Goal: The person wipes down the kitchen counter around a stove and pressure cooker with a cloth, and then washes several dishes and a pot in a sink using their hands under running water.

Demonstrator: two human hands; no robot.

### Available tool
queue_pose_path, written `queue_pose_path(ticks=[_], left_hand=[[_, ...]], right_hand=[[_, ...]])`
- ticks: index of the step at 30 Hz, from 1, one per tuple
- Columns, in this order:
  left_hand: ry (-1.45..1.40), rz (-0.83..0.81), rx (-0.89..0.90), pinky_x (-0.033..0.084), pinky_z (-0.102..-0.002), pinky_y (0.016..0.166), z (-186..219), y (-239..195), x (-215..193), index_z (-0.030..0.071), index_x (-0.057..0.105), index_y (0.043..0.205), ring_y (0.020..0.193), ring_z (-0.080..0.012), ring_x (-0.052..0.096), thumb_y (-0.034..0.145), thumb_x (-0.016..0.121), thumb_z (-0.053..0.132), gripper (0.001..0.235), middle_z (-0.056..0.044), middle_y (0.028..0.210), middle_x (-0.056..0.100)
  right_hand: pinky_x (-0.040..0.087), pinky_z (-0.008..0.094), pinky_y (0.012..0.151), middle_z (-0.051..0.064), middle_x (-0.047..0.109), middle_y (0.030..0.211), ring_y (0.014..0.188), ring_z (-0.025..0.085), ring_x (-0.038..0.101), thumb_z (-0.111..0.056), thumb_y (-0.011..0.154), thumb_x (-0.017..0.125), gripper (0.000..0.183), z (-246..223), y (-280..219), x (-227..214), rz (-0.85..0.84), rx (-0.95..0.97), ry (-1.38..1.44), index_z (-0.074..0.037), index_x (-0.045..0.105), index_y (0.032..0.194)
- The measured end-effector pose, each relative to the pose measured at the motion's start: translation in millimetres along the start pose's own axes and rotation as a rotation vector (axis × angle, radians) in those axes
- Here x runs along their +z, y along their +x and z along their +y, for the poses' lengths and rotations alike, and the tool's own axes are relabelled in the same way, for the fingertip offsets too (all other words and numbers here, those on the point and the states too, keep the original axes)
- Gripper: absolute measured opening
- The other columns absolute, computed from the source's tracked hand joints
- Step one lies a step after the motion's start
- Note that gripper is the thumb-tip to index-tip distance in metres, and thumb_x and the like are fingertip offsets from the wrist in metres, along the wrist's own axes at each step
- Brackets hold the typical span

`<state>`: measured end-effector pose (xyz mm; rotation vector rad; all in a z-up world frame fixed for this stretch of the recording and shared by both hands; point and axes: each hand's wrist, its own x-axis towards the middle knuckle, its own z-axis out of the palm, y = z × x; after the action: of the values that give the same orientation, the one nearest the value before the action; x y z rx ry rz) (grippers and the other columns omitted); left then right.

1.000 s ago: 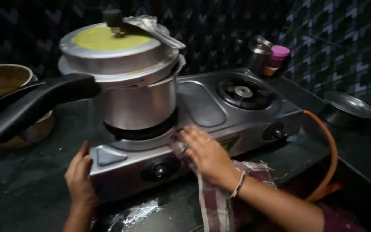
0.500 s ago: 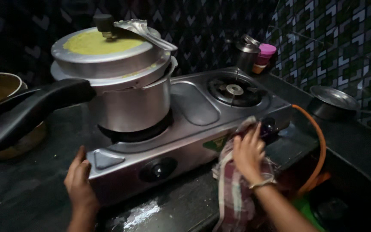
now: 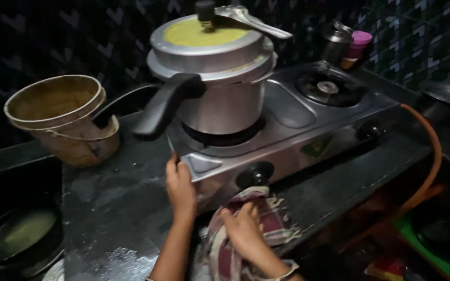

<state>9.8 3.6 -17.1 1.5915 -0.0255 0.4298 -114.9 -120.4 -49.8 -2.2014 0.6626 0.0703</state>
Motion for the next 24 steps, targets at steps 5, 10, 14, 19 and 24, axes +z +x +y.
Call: queue_pose_path(ticks=[5,10,14,19,24], left_hand=[[0.106,-0.249,-0.104,0.044,-0.035,0.106,27.1,14.4,-48.0,0.001,0.058,0.139,0.128,-0.0294,0.061,0.097,0.057,0.037,0.056,-0.020,0.137,0.065],[0.081,-0.325,-0.213,0.047,-0.033,0.102,40.5,17.1,-95.4,0.003,0.059,0.136,0.120,-0.0241,0.066,0.093,0.063,0.037,0.055,-0.015,0.129,0.070],[-0.063,-0.344,-0.222,0.049,-0.030,0.098,25.9,15.8,-115.2,0.003,0.067,0.129,0.114,-0.0198,0.069,0.093,0.064,0.031,0.046,-0.010,0.122,0.075],[-0.183,-0.262,-0.389,0.050,-0.029,0.078,9.5,17.8,-128.3,0.006,0.070,0.124,0.095,-0.0167,0.069,0.093,0.063,0.025,0.038,-0.006,0.112,0.075],[-0.367,-0.072,-0.413,0.048,-0.024,0.072,7.4,26.5,-145.4,0.005,0.072,0.118,0.090,-0.0116,0.069,0.092,0.062,0.012,0.029,-0.004,0.107,0.075]], right_hand=[[0.024,0.046,0.120,0.036,-0.007,0.164,0.152,0.052,0.010,-0.016,0.086,0.066,0.094,-51.9,-64.1,32.5,0.311,-0.590,0.232,0.007,0.009,0.157],[0.031,0.045,0.122,0.027,0.022,0.171,0.155,0.043,0.032,0.000,0.094,0.057,0.065,-87.5,-45.9,-19.3,0.791,-0.758,0.045,-0.005,0.043,0.157],[0.033,0.048,0.110,0.031,0.028,0.162,0.144,0.045,0.038,-0.010,0.094,0.063,0.060,-113.8,-30.8,-6.6,0.796,-0.793,-0.103,-0.004,0.048,0.151],[0.039,0.049,0.105,0.001,0.059,0.147,0.117,0.029,0.057,-0.022,0.091,0.063,0.042,-143.3,-43.8,-13.6,0.503,-0.677,-0.384,-0.025,0.066,0.134],[0.036,0.048,0.110,0.015,0.051,0.147,0.137,0.039,0.043,-0.024,0.086,0.071,0.057,-169.1,-21.4,-25.4,0.382,-0.842,-0.415,-0.015,0.058,0.140]])
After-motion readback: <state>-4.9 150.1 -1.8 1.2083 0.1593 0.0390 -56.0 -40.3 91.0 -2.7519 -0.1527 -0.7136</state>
